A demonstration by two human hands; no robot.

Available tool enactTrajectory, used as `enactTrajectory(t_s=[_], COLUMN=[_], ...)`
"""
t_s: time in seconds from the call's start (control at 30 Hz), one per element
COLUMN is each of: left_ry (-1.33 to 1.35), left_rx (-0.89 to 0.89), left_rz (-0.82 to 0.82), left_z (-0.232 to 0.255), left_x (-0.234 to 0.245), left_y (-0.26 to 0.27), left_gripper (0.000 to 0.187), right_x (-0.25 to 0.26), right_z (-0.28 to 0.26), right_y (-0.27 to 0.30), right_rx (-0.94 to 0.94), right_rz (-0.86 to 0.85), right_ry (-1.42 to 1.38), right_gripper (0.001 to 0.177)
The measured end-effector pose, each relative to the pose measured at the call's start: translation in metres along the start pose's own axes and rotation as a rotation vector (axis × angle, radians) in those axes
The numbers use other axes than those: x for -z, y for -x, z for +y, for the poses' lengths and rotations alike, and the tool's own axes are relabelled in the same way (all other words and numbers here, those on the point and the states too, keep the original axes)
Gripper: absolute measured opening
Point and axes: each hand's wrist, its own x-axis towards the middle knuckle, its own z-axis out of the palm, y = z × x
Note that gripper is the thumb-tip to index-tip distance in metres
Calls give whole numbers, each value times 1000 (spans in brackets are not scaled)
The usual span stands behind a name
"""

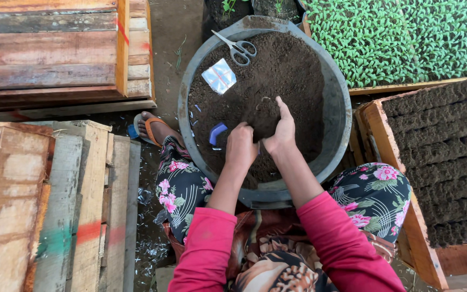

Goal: The person scoops soil from a large basin and rolls it into small pellets by hand. They place each finished pellet into a wooden seedling tray. The process is repeated continuously throughout the clip.

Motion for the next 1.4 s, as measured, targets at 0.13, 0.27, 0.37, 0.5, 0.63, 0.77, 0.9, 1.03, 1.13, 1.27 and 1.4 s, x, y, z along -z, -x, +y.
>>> enactTrajectory(t_s=[0.13, 0.27, 0.37, 0.5, 0.63, 0.77, 0.9, 1.03, 1.13, 1.27, 1.4], left_ry=[-24, -1, 17, 55, 51, 74, 40, 16, 32, 61, 209], left_rx=[13, 30, 39, 78, 32, 34, 20, 37, 46, 8, -106], left_rz=[-26, -76, -87, -95, -100, -65, -57, -60, -65, -68, -142], left_z=[10, 11, 11, 24, 12, 6, 2, 1, 10, 19, 28], left_x=[11, 19, 23, 39, 28, 20, 12, 10, 24, 43, 64], left_y=[1, 2, 3, 9, 5, 1, -2, -1, 4, 14, 18], left_gripper=[26, 24, 25, 28, 28, 29, 31, 32, 35, 41, 61], right_x=[-19, -19, -6, 0, 7, 53, 67, 51, 57, 59, 41], right_z=[-8, -9, -7, -3, -12, -11, -8, -16, -15, -33, -67], right_y=[24, 29, 25, 38, 74, 45, 38, 60, 48, 47, 74], right_rx=[41, 147, 207, 333, 394, 455, 521, 534, 595, 657, 504], right_rz=[44, 5, -82, -260, -299, -311, -347, -424, -460, -470, -573], right_ry=[43, 190, 295, 531, 822, 1392, 1629, 1626, 1560, 1474, 1339], right_gripper=[29, 27, 27, 34, 23, 16, 22, 20, 20, 21, 19])
